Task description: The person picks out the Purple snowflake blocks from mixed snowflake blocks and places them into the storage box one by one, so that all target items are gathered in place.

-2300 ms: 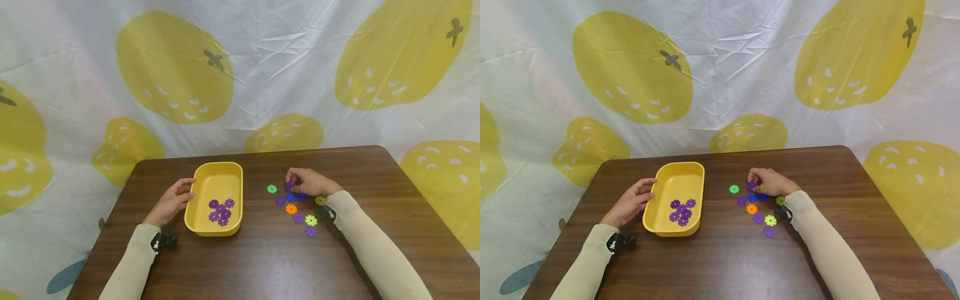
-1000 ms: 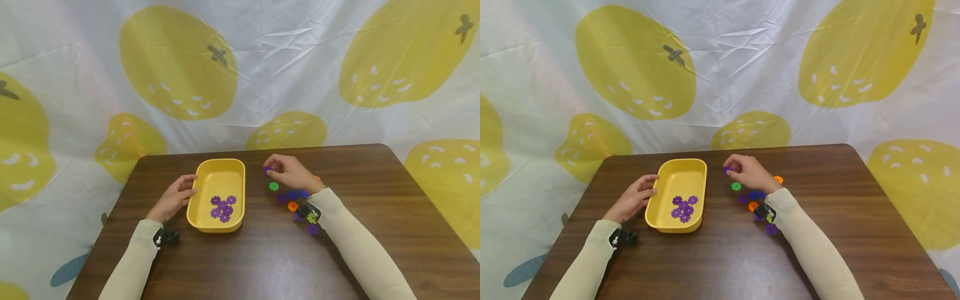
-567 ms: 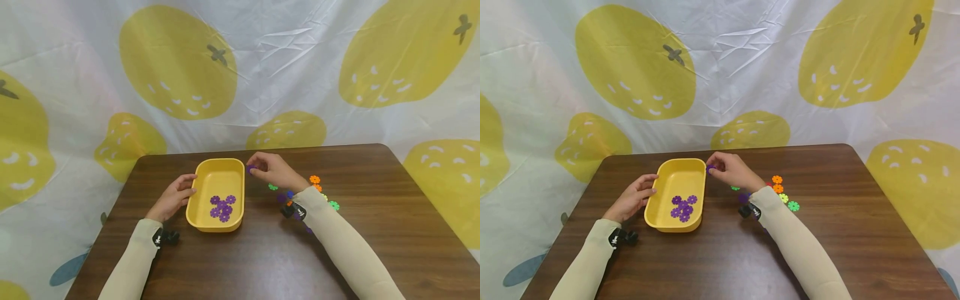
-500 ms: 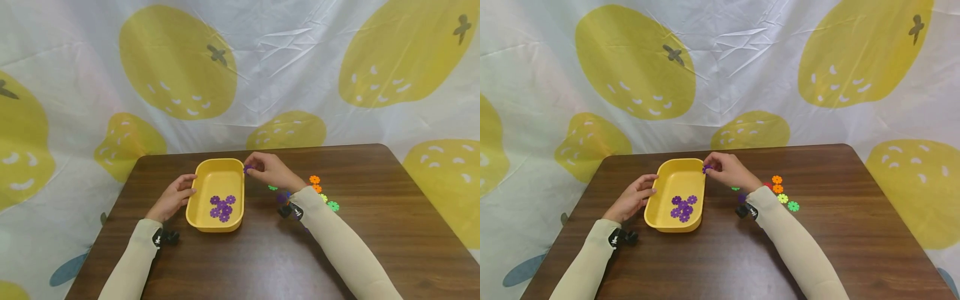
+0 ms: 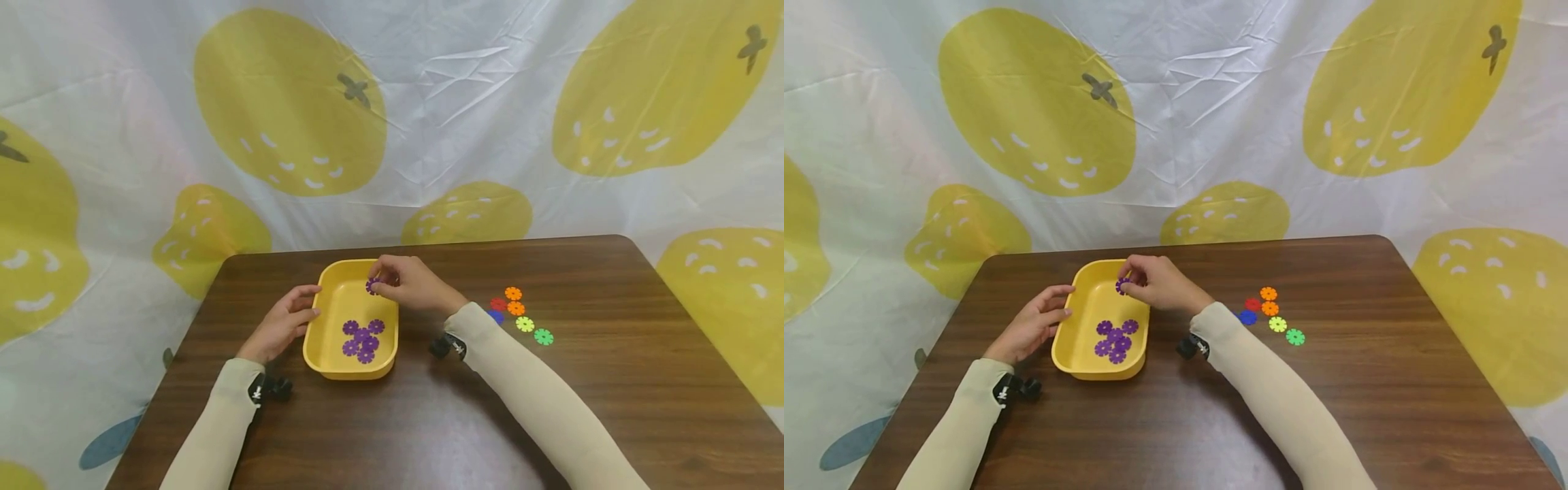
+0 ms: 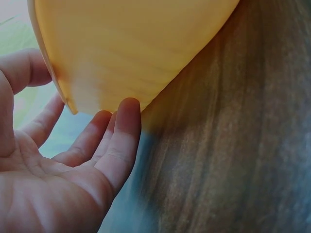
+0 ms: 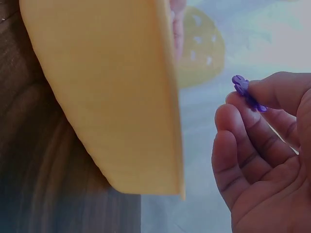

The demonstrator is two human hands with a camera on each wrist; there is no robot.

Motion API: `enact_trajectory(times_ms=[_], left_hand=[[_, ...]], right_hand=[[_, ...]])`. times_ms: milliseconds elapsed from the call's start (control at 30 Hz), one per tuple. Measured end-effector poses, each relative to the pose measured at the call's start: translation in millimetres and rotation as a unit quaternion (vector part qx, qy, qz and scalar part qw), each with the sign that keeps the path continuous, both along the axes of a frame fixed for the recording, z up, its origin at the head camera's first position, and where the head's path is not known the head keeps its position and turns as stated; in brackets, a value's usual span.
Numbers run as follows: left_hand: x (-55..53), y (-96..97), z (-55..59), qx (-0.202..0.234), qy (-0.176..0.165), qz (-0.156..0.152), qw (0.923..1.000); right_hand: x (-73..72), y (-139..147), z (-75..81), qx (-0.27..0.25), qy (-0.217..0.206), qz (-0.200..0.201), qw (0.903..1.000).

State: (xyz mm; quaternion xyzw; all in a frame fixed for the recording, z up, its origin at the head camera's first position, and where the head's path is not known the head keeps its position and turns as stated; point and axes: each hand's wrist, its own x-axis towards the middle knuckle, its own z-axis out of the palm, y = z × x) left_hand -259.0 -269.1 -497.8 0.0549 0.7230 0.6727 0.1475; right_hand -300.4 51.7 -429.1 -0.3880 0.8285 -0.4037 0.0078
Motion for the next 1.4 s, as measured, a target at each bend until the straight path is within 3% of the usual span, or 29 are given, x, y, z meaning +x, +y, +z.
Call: enact_trajectory(times_ms=[667,1100,1400], left_hand=[[2.0,-1.0,1.1,-0.005,-0.005,0.002,1.0],[0.6,-1.3,-0.1,-0.003,0.001,-0.004,1.0],[1.6,-0.3,1.4,-0.008,-0.001,0.0,1.0]], right_hand=[[2.2,-35,-15.0,0.05,-0.037,0.051,0.9968],[5.1,-40,-20.6,0.087,-0.045,0.046,0.9942],[5.0,-37,-20.2,0.079,-0.045,0.048,0.9947]])
